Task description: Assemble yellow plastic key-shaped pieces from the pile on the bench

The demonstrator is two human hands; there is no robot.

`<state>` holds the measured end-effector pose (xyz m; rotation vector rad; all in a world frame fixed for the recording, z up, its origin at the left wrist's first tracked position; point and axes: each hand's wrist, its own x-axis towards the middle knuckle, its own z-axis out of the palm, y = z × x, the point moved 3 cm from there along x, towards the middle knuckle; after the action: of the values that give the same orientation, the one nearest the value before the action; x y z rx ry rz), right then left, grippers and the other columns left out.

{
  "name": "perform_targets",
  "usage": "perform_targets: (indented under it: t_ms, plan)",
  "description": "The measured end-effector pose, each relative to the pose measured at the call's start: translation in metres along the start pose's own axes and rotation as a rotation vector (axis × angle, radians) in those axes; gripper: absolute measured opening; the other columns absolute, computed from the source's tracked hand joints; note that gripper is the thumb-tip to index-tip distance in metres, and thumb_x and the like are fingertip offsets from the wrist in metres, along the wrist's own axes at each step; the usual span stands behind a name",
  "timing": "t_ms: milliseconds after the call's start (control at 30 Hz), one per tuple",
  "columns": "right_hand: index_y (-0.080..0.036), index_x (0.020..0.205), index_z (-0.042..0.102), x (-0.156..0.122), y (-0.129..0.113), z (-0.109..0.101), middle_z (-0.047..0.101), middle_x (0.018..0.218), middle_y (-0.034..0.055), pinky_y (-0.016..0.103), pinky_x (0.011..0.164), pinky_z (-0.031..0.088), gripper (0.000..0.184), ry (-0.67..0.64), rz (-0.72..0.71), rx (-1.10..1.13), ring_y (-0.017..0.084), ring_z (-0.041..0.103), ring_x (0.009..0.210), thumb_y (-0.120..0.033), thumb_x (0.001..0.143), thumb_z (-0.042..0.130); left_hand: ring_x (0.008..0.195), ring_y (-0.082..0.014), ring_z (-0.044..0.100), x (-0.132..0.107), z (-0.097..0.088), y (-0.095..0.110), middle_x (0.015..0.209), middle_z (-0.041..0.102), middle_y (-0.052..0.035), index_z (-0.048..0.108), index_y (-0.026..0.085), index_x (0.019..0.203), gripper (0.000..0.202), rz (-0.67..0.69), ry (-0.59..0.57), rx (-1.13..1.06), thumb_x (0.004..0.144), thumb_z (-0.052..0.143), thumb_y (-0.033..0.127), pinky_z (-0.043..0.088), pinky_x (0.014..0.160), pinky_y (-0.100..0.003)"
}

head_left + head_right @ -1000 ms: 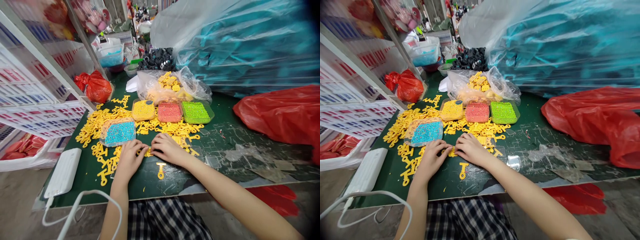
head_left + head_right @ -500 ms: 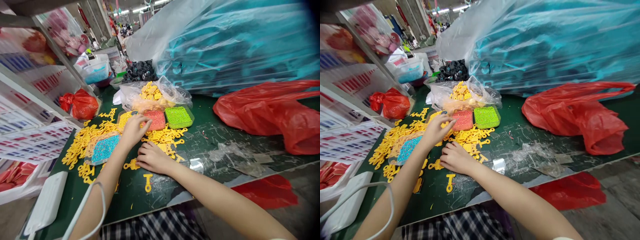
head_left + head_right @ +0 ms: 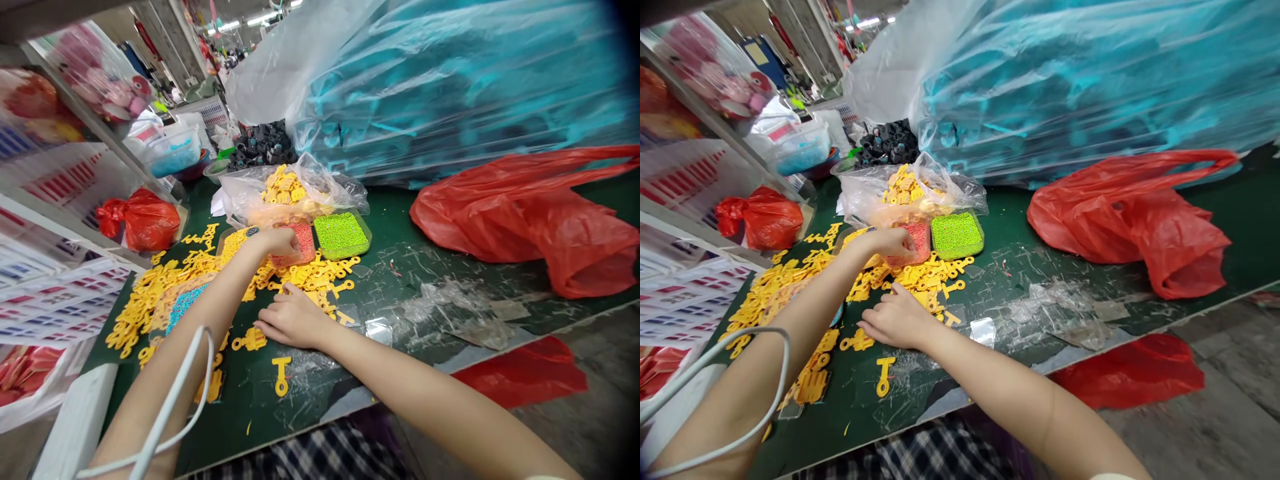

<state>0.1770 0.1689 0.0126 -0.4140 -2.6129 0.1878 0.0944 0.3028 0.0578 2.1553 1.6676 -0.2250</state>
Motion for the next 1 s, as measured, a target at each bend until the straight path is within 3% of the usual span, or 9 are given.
perform_targets:
  t_ms: [133,333,433,500,567,667,733,900,1000]
  plan:
    - [-0.018,0.079,0.064,0.0,0.003,-0.002,0.07,0.07,0.0023,0.036,0.078,0.028,0.038,0.012,0.027,-0.002,0.017,0.057,0.068,-0.034,0.102,0.037,0.061,-0.0158,0.054,-0.005,-0.004,0.0,0.061,0.063,-0.001,0.07,0.016,0.065,0.009,-0.001,0.055,0.025,0.072,0.065,0.017,0.037,0.062,-0.026]
    - [-0.017,0.082,0.065,-0.002,0.007,-0.003,0.07,0.072,0.0042,0.034,0.076,0.029,0.034,0.053,0.068,-0.006,0.017,0.059,0.069,-0.033,0.1,0.042,0.082,-0.0235,0.061,-0.029,-0.011,0.001,0.085,0.072,-0.008,0.074,0.016,0.079,0.011,-0.058,0.391,0.021,0.079,0.067,0.025,0.041,0.076,-0.032]
    - [-0.016,0.089,0.064,-0.005,0.008,-0.009,0.071,0.077,0.0053,0.033,0.075,0.03,0.025,0.125,0.099,0.051,0.018,0.06,0.073,-0.03,0.098,0.046,0.09,-0.0222,0.061,-0.065,-0.003,0.007,0.095,0.071,-0.0078,0.072,0.017,0.089,0.019,-0.045,0.642,-0.057,0.088,0.059,0.032,0.043,0.082,-0.032]
    - [-0.017,0.097,0.063,-0.007,0.012,-0.017,0.07,0.079,0.0049,0.033,0.075,0.032,0.019,0.201,0.153,0.121,0.018,0.061,0.074,-0.027,0.097,0.047,0.084,-0.02,0.061,-0.1,0.008,0.01,0.087,0.071,-0.0055,0.07,0.018,0.087,0.021,-0.006,0.9,-0.21,0.09,0.057,0.034,0.045,0.078,-0.03]
    - [-0.018,0.106,0.06,-0.009,0.022,-0.026,0.069,0.079,0.0038,0.031,0.073,0.036,0.02,0.303,0.271,0.219,0.018,0.06,0.073,-0.028,0.095,0.047,0.078,-0.0186,0.06,-0.134,0.028,0.009,0.082,0.069,-0.0035,0.068,0.019,0.085,0.023,0.012,1.018,-0.313,0.091,0.055,0.037,0.046,0.073,-0.029]
    - [-0.018,0.117,0.054,-0.016,0.043,-0.043,0.067,0.088,0.0046,0.028,0.067,0.042,0.028,0.403,0.568,0.283,0.017,0.059,0.072,-0.031,0.096,0.041,0.077,-0.0187,0.06,-0.175,0.065,-0.001,0.081,0.069,-0.0029,0.068,0.021,0.083,0.025,-0.006,1.052,-0.346,0.092,0.054,0.04,0.046,0.073,-0.031]
    - [-0.018,0.119,0.053,-0.023,0.06,-0.055,0.067,0.098,0.0065,0.027,0.066,0.045,0.032,0.345,0.752,0.186,0.016,0.06,0.076,-0.032,0.097,0.035,0.078,-0.0192,0.061,-0.191,0.087,-0.011,0.081,0.07,-0.0029,0.068,0.022,0.084,0.026,-0.012,1.045,-0.332,0.093,0.053,0.041,0.046,0.076,-0.032]
    - [-0.016,0.101,0.065,-0.036,0.111,-0.091,0.069,0.102,0.0127,0.034,0.073,0.045,0.027,0.143,0.896,-0.032,0.023,0.062,0.088,-0.027,0.094,0.042,0.079,-0.0196,0.06,-0.208,0.119,-0.034,0.082,0.068,-0.0046,0.067,0.02,0.089,0.03,-0.12,1.104,-0.343,0.096,0.047,0.041,0.045,0.075,-0.032]
    - [-0.015,0.085,0.069,-0.033,0.142,-0.101,0.07,0.093,0.0165,0.038,0.073,0.045,0.012,-0.035,0.948,-0.154,0.03,0.061,0.092,-0.019,0.083,0.058,0.073,-0.0186,0.057,-0.207,0.125,-0.035,0.074,0.064,-0.0023,0.067,0.02,0.089,0.027,-0.149,1.033,-0.315,0.096,0.047,0.038,0.042,0.071,-0.032]
